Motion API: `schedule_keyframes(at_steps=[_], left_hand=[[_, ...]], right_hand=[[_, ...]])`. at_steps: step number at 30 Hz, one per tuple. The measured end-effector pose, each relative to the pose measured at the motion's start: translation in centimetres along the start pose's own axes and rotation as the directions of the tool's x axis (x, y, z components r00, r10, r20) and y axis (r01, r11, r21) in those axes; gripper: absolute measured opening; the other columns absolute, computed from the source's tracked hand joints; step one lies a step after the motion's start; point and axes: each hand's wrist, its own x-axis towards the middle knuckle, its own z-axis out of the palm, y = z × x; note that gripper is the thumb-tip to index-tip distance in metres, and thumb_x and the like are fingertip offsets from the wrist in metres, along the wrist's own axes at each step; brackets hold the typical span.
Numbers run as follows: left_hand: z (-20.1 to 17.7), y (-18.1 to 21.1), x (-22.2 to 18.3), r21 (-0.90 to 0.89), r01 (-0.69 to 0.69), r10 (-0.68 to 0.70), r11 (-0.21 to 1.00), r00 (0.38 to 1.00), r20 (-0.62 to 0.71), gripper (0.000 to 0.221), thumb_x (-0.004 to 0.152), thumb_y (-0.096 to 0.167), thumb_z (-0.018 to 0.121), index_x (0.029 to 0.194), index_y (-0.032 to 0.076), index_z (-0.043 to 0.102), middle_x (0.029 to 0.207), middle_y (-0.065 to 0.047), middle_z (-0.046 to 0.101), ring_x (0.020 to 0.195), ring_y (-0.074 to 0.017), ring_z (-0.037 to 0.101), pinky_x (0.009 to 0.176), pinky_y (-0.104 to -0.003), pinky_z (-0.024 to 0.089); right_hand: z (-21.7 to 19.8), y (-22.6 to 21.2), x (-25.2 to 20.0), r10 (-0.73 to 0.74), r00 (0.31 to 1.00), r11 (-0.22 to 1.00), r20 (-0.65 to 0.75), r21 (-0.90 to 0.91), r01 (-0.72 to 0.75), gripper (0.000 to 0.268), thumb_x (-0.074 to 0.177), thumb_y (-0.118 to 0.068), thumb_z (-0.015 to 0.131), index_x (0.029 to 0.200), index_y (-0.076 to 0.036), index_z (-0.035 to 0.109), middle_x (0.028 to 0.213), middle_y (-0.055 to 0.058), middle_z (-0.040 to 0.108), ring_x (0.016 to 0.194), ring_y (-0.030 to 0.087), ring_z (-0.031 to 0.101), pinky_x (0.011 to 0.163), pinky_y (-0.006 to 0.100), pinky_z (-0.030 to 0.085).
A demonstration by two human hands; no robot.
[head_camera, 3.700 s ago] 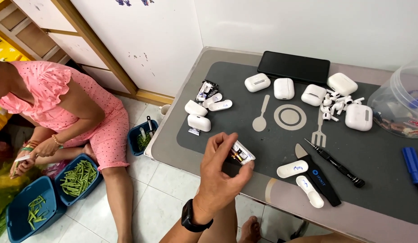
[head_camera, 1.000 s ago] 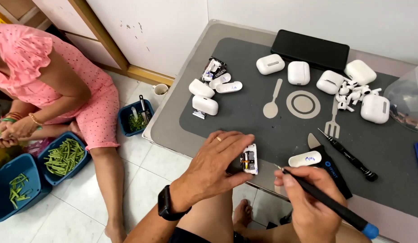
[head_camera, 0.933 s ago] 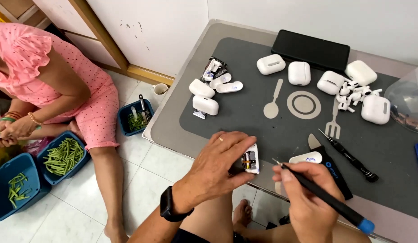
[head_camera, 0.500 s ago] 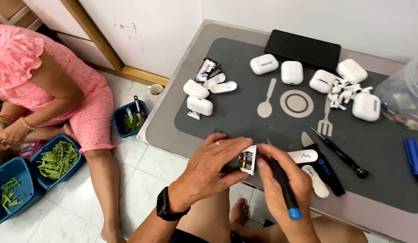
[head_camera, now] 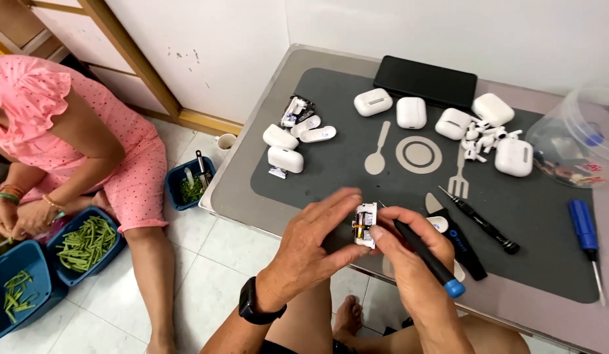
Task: Finalizing the assembly of an earbud charging case by installing internal components and closing the housing.
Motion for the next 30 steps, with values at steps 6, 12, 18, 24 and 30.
schedule_keyframes(at_steps=[6,12,18,24,30], left_hand=[[0.8,0.6,0.5,-0.044,0.095,-0.093,0.995,0.995,0.035,0.064,0.088,0.041,0.076,0.141,0.013,0.056,0.123,-0.003,0.07,0.099,-0.0189,0.068,0.088,-0.035,0.051],[0.6,1.6,0.6,-0.148,0.129,-0.126,0.981,0.992,0.029,0.049,0.092,0.019,0.075,0.139,0.014,0.059,0.106,-0.002,0.068,0.085,-0.0173,0.063,0.078,-0.031,0.054],[1.0,0.7,0.3,-0.263,0.138,-0.144,0.955,0.99,-0.001,0.04,0.093,0.011,0.073,0.132,0.011,0.063,0.11,-0.005,0.066,0.093,-0.0176,0.067,0.078,-0.029,0.053],[0.4,1.2,0.8,-0.314,0.152,-0.159,0.937,0.987,0.005,0.023,0.093,0.006,0.072,0.115,0.011,0.071,0.114,-0.005,0.068,0.095,-0.0163,0.066,0.079,-0.028,0.051],[0.1,1.4,0.7,-0.366,0.187,-0.174,0.911,0.982,0.069,0.02,0.096,0.009,0.067,0.117,0.009,0.07,0.104,-0.001,0.075,0.089,-0.0146,0.068,0.08,-0.028,0.054]], right_hand=[[-1.8,2.9,0.9,-0.164,0.986,0.979,0.017,0.123,0.161,0.016,0.082,0.002,0.076,0.096,-0.004,0.07,0.101,0.016,0.078,0.099,0.022,0.075,0.088,0.034,0.062],[-1.6,2.6,0.0,-0.25,0.968,0.968,-0.006,0.002,0.25,0.015,0.082,-0.006,0.079,0.095,-0.006,0.07,0.1,0.012,0.078,0.097,0.017,0.075,0.091,0.028,0.062],[-1.3,2.8,-0.2,-0.325,0.945,0.944,0.033,-0.05,0.326,0.013,0.085,-0.004,0.076,0.094,-0.007,0.068,0.101,0.012,0.075,0.099,0.019,0.071,0.091,0.028,0.058],[-1.4,2.8,-0.5,-0.396,0.911,0.917,0.114,0.094,0.387,0.021,0.082,0.009,0.073,0.096,-0.004,0.064,0.115,0.027,0.076,0.115,0.029,0.076,0.104,0.036,0.063],[-1.8,3.8,-0.2,-0.402,0.908,0.914,0.116,0.118,0.389,0.026,0.078,0.013,0.075,0.094,-0.004,0.063,0.113,0.028,0.076,0.112,0.027,0.076,0.103,0.035,0.063]])
